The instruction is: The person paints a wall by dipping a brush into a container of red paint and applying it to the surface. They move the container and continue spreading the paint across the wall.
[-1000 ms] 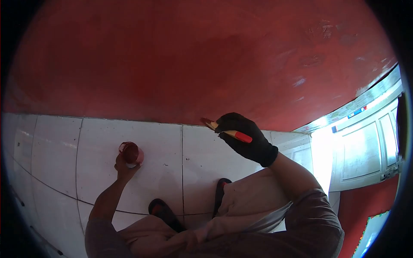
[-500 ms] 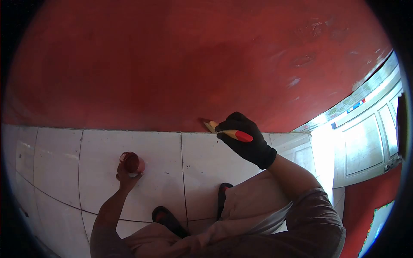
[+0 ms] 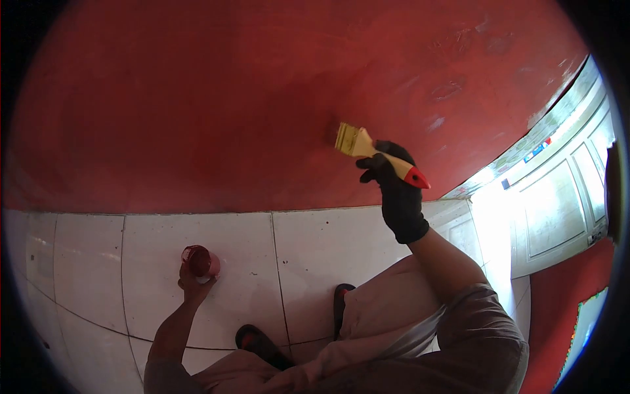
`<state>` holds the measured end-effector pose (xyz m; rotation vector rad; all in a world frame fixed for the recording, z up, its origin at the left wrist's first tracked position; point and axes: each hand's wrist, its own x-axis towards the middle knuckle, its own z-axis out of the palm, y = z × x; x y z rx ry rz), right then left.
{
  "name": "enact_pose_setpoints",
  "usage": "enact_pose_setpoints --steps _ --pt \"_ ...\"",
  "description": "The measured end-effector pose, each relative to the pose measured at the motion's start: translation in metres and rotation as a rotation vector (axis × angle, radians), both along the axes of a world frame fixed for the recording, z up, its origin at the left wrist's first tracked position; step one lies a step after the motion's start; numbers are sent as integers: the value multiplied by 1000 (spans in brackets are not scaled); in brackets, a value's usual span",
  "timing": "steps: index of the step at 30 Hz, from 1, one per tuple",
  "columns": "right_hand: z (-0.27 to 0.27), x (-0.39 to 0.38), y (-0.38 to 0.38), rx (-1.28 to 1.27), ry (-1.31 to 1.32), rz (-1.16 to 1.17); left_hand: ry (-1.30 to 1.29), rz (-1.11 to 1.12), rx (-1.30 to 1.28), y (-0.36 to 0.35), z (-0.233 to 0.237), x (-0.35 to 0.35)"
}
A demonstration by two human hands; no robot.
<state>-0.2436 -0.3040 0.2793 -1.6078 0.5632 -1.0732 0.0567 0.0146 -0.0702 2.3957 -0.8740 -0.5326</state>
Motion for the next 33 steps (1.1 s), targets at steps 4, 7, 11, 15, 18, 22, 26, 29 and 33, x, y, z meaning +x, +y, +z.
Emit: enact_pose_setpoints --steps 4,7,11,15,18,22,26,29,33 --pt "1 -5 -10 21 -207 0 24 23 -30 2 -1 0" --pt "4 -5 -13 -20 -236 -18 -26 22 -17 2 -9 2" --pt "9 0 -15 -149 -226 -27 -22 28 -18 -1 -3 1" --pt "12 7 -18 -280 -189 -100 -124 25 -99 2 -19 2" --pt "11 2 -27 -417 -71 -206 -208 29 -183 4 -30 4" --pt "15 5 -30 -439 -47 -288 -173 28 -202 1 -18 1" --pt "20 10 -30 -710 38 -374 -22 17 -191 -1 -7 0" --pt "22 14 -34 -872 27 -385 -28 76 -128 0 -6 -2" --pt "26 20 -32 -1013 44 -388 17 58 -44 -2 3 -2"
